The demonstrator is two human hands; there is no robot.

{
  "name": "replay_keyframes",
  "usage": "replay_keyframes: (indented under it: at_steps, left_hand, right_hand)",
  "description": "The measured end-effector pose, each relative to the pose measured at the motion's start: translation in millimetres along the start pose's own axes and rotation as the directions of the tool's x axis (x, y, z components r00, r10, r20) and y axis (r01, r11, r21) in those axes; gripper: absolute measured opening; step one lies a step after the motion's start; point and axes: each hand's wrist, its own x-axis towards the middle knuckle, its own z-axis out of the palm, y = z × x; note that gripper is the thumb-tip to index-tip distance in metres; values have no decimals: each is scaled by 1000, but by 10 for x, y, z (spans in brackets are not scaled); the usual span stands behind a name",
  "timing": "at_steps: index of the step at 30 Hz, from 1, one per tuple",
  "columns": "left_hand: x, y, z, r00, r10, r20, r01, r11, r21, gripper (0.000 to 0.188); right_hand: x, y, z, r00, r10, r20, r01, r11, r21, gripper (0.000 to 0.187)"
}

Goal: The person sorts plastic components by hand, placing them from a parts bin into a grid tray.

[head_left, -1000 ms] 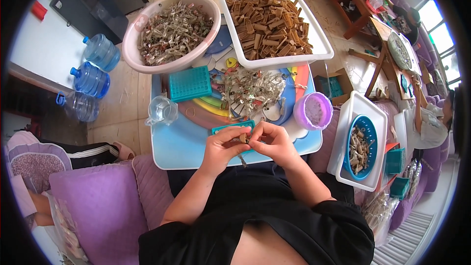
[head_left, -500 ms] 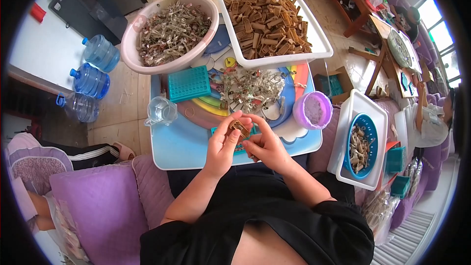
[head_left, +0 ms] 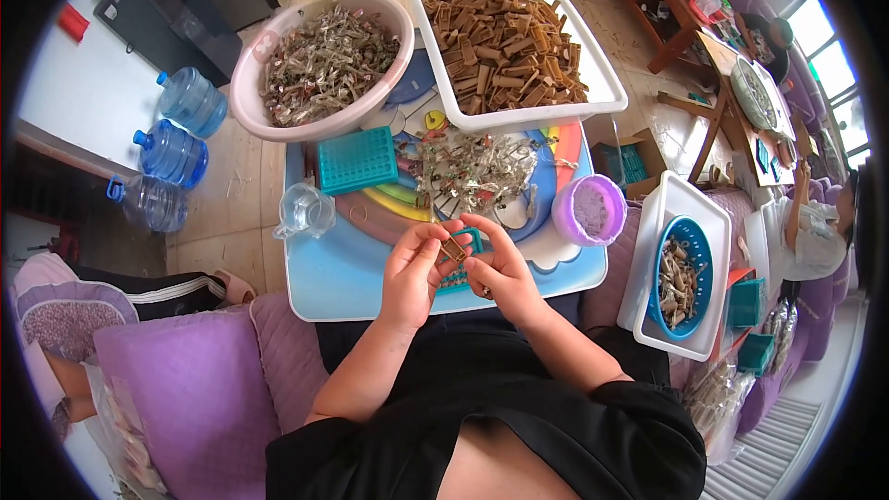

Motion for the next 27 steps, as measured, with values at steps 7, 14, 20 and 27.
replay_keyframes:
  at_steps: [7, 14, 20, 27]
  left_hand:
    - [-4, 20, 6, 1000, 10, 3, -10, 1000, 15, 13]
    - [-2, -20, -60, 1000, 29, 5, -29, 997, 69, 20]
    - [13, -17, -69, 999, 23, -27, -21, 998, 53, 20]
    - [50, -70, -242, 1000, -14, -1, 14, 1000, -2, 23]
  right_hand:
    - [23, 109, -9, 970, 205, 129, -242, 800, 549, 45]
    - [43, 190, -13, 950, 237, 203, -311, 665, 679, 40]
    - [37, 188, -2, 953, 230, 195, -302, 721, 624, 40]
    - [34, 249, -5, 950, 237, 202, -308, 807, 503, 40]
